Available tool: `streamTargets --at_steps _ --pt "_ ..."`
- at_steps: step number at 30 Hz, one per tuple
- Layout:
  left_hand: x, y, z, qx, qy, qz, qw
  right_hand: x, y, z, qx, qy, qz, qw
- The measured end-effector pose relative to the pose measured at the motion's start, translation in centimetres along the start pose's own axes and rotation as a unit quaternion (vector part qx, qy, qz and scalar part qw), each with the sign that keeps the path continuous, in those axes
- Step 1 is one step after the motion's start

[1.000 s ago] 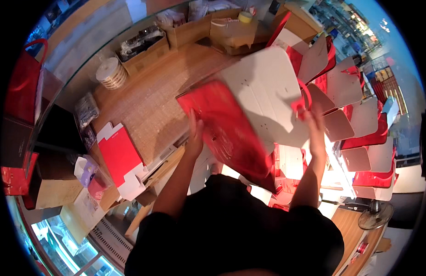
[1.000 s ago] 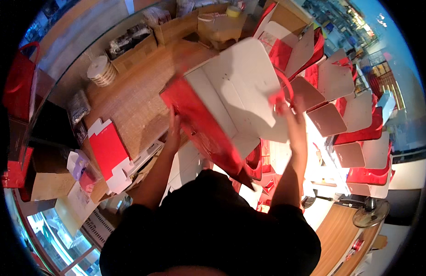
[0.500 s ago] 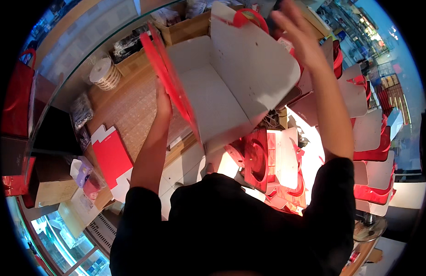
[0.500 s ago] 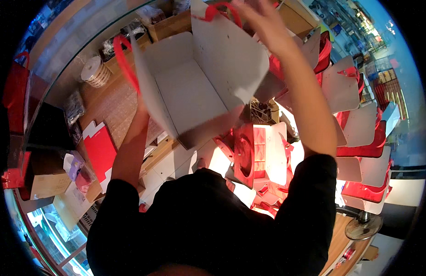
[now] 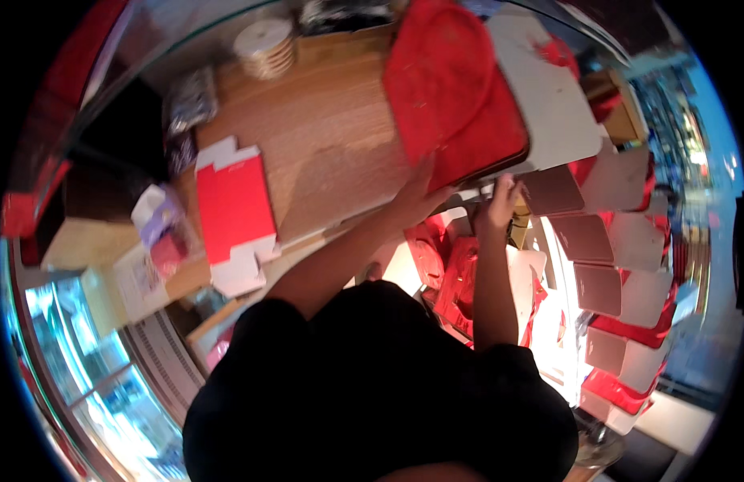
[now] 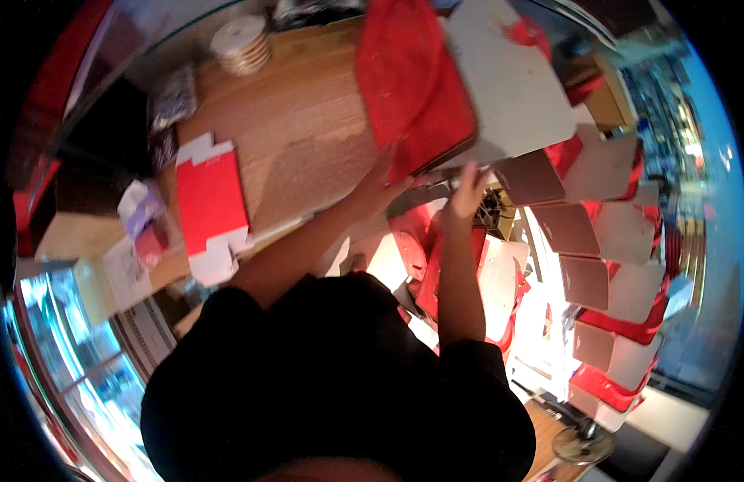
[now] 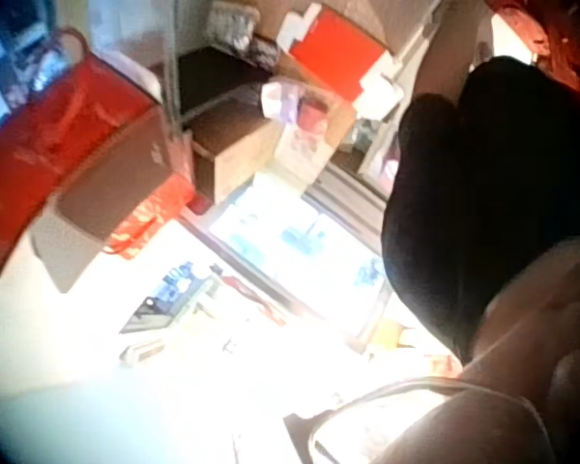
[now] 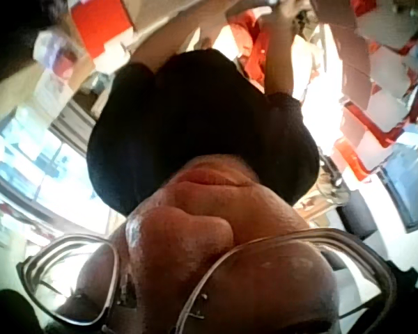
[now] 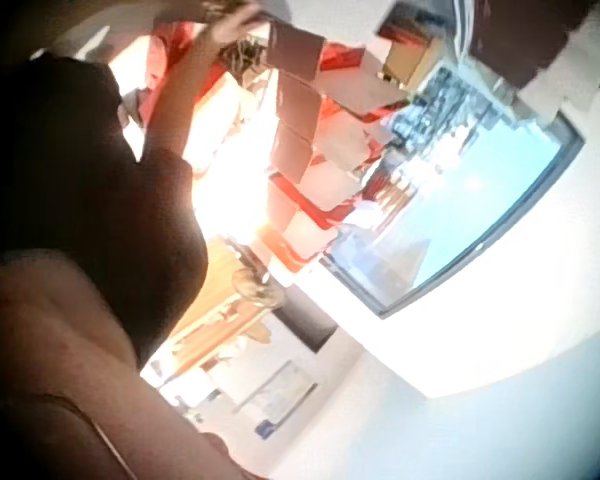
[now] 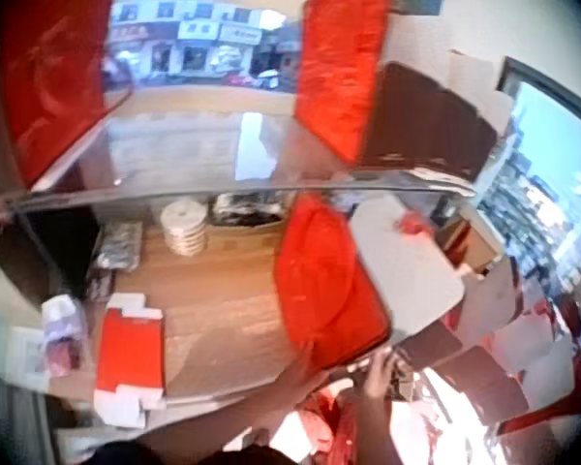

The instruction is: The person assembles small red cardboard boxes by folding the flaps and tucking them into slots. They repeatedly pick up flat-packed boxes, fold them into a rectangular shape, and place the finished boxes into a larger white container.

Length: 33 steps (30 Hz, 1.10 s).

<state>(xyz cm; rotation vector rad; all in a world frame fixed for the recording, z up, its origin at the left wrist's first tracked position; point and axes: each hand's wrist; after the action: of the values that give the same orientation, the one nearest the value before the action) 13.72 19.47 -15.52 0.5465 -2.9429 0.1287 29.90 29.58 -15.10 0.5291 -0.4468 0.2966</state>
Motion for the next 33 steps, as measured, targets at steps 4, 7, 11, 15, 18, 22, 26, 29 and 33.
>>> streamTargets --at_steps 4,7,11,15,18,22,26,29,33 --pt "6.6 -5.2 -0.7 -0.026 0.075 -0.025 0.997 -2.7 -2.5 -1.4 -0.257 0.330 -0.156 0.895" --pt "12.6 -12.9 2.5 0.007 0.096 -0.124 0.988 -8.5 -10.4 1.8 -0.366 0.336 0.120 0.859" --pt "18.0 -21.4 4.0 0.155 0.077 -0.263 0.949 -22.1 -13.4 7.8 -0.050 0.164 0.382 0.908" --pt "20.7 -26.2 7.4 0.143 0.045 -0.356 0.922 -30.5 -11.2 15.5 0.042 0.030 0.453 0.890" --pt "21.3 -29.0 8.3 0.158 0.039 -0.380 0.910 -32.7 -10.4 15.8 0.020 0.014 0.496 0.868" --pt "21.4 -31.1 10.0 0.165 0.029 -0.398 0.902 -34.7 -11.0 11.7 -0.042 0.046 0.450 0.891" --pt "21.7 -31.9 10.7 0.144 0.093 -0.418 0.892 -34.8 -12.0 10.4 0.005 0.132 0.328 0.935" --pt "22.1 -31.7 10.3 0.172 0.111 -0.436 0.876 -34.6 -11.9 9.3 -0.065 0.223 0.306 0.923" --pt "22.4 -31.1 9.7 0.164 0.118 -0.463 0.863 -33.3 -10.9 10.2 -0.228 0.311 0.345 0.856"
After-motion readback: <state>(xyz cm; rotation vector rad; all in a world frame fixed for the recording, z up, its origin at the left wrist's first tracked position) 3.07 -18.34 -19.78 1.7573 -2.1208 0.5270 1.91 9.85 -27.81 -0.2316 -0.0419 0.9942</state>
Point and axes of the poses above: each hand's wrist, its own y-axis towards the middle knuckle, its own x-axis out of the back of the hand, z = x × y, and after that the axes turned 12 degrees about x, right-handed
